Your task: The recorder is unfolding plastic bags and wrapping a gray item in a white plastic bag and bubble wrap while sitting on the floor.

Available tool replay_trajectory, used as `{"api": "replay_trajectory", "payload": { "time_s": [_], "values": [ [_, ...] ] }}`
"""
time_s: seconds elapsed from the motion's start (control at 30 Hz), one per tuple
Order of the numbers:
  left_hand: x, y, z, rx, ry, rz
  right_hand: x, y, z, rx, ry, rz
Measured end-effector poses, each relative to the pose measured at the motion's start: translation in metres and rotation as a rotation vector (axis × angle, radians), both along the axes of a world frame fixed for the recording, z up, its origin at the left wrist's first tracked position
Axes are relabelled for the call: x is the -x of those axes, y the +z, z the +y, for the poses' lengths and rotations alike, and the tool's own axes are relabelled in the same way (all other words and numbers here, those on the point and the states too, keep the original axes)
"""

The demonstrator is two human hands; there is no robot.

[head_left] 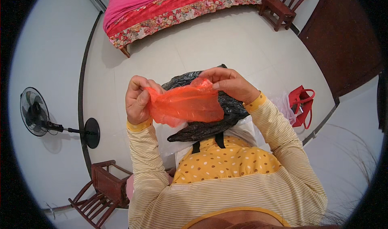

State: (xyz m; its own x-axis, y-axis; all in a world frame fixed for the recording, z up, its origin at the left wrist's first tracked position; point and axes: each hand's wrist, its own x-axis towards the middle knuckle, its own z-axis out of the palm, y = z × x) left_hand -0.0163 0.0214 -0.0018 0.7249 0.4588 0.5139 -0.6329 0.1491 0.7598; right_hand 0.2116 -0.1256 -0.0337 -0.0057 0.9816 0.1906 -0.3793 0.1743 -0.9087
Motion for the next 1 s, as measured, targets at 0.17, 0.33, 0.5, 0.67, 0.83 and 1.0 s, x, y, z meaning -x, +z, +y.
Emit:
{"api": "replay_trajectory", "payload": {
  "time_s": [0.17, 0.33, 0.5, 0.67, 0.83, 1.0],
  "values": [
    [0.004, -0.002, 0.003, -0.023, 0.018, 0.026, 0.002, 0.002, -0.003, 0.042, -0.142, -0.116],
    [0.013, -0.005, 0.014, -0.130, 0.187, 0.144, -0.011, -0.009, -0.011, 0.046, -0.462, -0.175],
    [0.013, -0.007, 0.014, -0.256, 0.343, 0.286, -0.009, 0.010, -0.019, -0.018, -0.664, -0.252],
    [-0.001, -0.007, 0.010, -0.292, 0.408, 0.308, -0.014, 0.028, -0.029, -0.316, -1.019, -1.135],
    [-0.017, -0.014, 0.000, -0.163, 0.477, 0.312, -0.015, 0.024, -0.029, -0.374, -1.004, -0.736],
    [-0.047, -0.020, -0.029, 0.267, 0.514, 0.139, -0.001, 0.015, -0.035, -0.301, -1.128, -0.612]
  ]
}}
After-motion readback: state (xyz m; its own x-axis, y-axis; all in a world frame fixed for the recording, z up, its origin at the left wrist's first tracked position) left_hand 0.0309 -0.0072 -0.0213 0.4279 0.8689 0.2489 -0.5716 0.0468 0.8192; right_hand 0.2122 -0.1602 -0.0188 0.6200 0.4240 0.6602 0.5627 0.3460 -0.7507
